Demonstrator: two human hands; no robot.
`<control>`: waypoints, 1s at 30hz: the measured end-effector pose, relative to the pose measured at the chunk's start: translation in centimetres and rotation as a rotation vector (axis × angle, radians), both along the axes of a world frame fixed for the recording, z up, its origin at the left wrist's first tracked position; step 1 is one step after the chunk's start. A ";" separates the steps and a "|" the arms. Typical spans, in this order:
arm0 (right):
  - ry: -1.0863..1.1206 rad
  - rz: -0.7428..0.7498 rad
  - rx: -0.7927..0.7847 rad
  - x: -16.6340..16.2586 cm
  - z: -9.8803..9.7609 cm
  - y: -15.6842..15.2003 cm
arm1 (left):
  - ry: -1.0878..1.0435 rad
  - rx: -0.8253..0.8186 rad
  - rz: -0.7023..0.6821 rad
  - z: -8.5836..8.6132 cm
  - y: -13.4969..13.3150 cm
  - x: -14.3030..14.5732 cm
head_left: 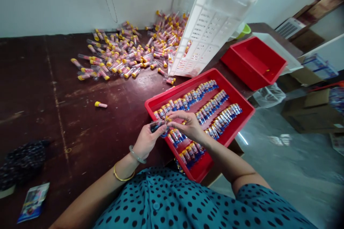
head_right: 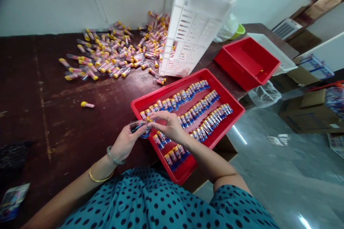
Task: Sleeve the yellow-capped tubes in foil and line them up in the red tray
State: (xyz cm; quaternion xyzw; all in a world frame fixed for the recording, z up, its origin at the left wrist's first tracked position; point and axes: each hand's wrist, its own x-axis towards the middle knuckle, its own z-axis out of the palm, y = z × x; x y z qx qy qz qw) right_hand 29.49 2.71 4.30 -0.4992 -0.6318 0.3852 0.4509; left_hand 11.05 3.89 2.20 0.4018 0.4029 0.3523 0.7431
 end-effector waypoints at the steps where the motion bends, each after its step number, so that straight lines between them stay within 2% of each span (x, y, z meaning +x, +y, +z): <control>1: 0.010 0.010 -0.001 0.0 0.0 0.0 | 0.007 0.004 0.001 0.0 0.0 0.0; 8: 0.109 0.017 -0.096 -0.6 -0.3 -0.2 | 0.003 -0.019 -0.002 -0.2 0.1 0.1; 11: 0.192 -0.092 -0.141 2.1 -0.9 1.5 | -0.030 -0.087 -0.013 0.1 0.3 -0.1; 13: 0.107 -0.279 -0.149 6.1 -1.5 3.8 | -0.045 -0.121 -0.014 0.3 0.5 -0.6; 15: -0.162 -0.467 -0.202 11.0 -1.9 6.3 | -0.046 -0.133 -0.011 0.2 0.8 -1.3; 17: -0.291 -0.541 -0.223 15.2 -2.5 8.5 | -0.027 -0.132 -0.012 0.0 1.0 -2.0; 19: -0.378 -0.555 -0.240 17.7 -3.2 10.0 | -0.007 -0.124 -0.010 -0.2 1.1 -2.5; 24: -0.579 -0.490 -0.274 18.2 -5.5 11.7 | 0.015 -0.126 -0.016 -0.1 1.0 -3.1; 30: -0.749 -0.485 -0.279 18.0 -6.0 12.6 | 0.006 -0.123 -0.002 -0.3 1.1 -4.0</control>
